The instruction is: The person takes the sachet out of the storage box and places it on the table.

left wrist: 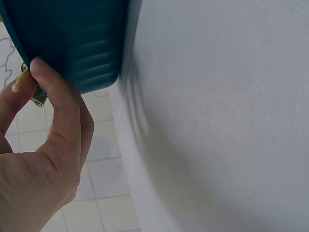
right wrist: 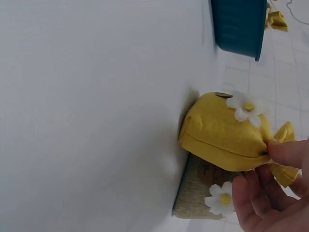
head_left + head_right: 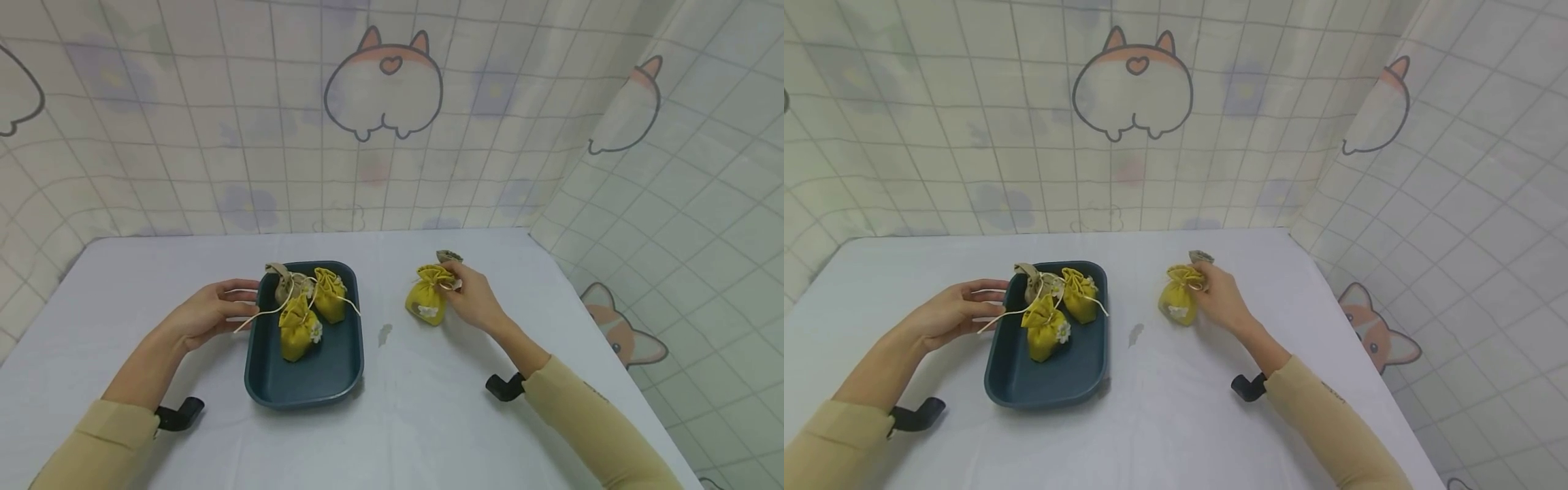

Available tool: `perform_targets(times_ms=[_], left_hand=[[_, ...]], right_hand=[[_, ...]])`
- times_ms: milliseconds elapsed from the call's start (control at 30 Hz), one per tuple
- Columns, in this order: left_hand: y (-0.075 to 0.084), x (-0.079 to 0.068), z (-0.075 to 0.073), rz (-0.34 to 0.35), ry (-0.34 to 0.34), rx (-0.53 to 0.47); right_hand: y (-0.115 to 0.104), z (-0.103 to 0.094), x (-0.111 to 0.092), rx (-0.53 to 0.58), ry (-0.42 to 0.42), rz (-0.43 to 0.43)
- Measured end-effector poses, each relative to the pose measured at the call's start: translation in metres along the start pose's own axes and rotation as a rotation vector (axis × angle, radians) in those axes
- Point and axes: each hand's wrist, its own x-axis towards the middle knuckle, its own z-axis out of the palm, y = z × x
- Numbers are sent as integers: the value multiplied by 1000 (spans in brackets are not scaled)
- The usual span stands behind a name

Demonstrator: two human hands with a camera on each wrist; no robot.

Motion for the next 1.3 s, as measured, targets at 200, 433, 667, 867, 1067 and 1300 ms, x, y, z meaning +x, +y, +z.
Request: perform_targets(times_ms=[200, 433, 667, 867, 1067, 1300], left_hand=[[0, 1, 1, -3, -2, -5], [-1, 2, 0, -5, -3, -1], [-2, 2, -1, -8, -3, -2], [-2, 1, -1, 3, -4, -10], [-1, 0, 0, 0, -1, -23], [0, 0, 1, -6, -3, -19]], right_hand=[[-6, -5, 1, 58, 22, -18], [-17, -8, 3, 59, 35, -59], [-36, -5, 9, 78, 40, -182], [-55, 3, 13, 54, 43, -275], [-75, 16, 14, 100, -43, -326], [-92, 39, 19, 219, -255, -341]])
